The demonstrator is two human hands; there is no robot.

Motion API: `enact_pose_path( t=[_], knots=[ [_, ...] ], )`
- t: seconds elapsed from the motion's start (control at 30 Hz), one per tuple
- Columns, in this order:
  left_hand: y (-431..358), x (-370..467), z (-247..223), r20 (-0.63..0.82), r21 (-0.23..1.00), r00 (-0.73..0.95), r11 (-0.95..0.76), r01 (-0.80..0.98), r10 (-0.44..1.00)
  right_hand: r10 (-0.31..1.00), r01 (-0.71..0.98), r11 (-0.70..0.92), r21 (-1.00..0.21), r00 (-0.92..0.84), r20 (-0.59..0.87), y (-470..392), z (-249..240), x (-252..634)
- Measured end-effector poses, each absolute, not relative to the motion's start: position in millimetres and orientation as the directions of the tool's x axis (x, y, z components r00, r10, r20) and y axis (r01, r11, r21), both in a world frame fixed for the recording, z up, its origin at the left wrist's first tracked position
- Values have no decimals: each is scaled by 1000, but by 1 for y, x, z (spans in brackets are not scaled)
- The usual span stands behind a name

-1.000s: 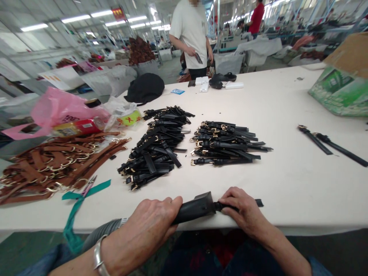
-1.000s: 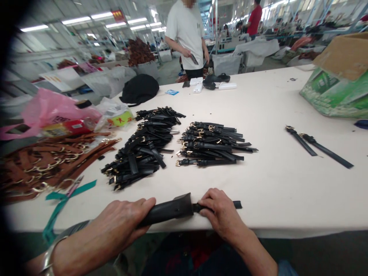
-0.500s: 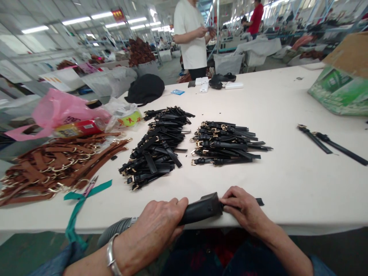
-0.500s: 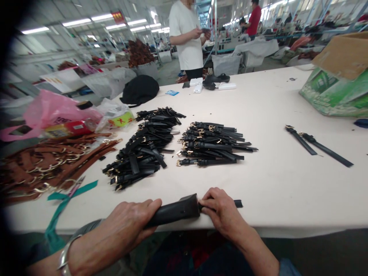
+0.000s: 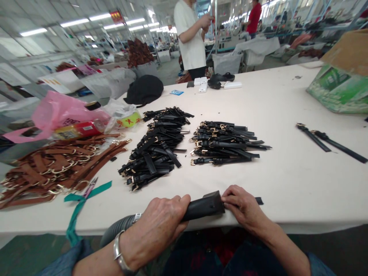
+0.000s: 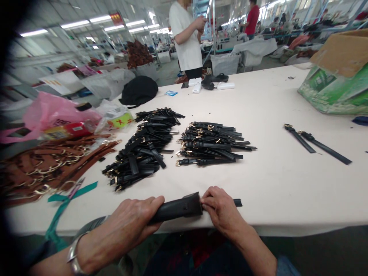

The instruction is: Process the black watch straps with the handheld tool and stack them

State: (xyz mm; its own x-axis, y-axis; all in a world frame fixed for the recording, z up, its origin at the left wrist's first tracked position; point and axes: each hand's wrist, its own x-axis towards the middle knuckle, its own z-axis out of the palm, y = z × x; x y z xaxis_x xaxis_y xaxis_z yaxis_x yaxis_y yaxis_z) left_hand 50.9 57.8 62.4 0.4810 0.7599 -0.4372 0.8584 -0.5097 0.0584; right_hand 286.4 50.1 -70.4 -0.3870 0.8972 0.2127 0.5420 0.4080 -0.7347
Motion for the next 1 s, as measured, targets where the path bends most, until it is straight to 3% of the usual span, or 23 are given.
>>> enact_pose_path(
  t=[0.17,0.4,0.7,1.0],
  knots=[
    [59,37,51,-391,86,476,-484,871,788,902,549,403,-732,-372,217,50,-70,286],
    [64,16,56,-373,-21,390,-428,904,842,904,542,403,-738,-363,227,50,-71,287],
    [55,25,63,-387,64,448,-461,885,806,910,552,390,-737,-355,216,50,-69,286],
    [62,46,52,-374,34,446,-469,883,813,925,587,371,-720,-299,233,49,-73,282]
  ],
)
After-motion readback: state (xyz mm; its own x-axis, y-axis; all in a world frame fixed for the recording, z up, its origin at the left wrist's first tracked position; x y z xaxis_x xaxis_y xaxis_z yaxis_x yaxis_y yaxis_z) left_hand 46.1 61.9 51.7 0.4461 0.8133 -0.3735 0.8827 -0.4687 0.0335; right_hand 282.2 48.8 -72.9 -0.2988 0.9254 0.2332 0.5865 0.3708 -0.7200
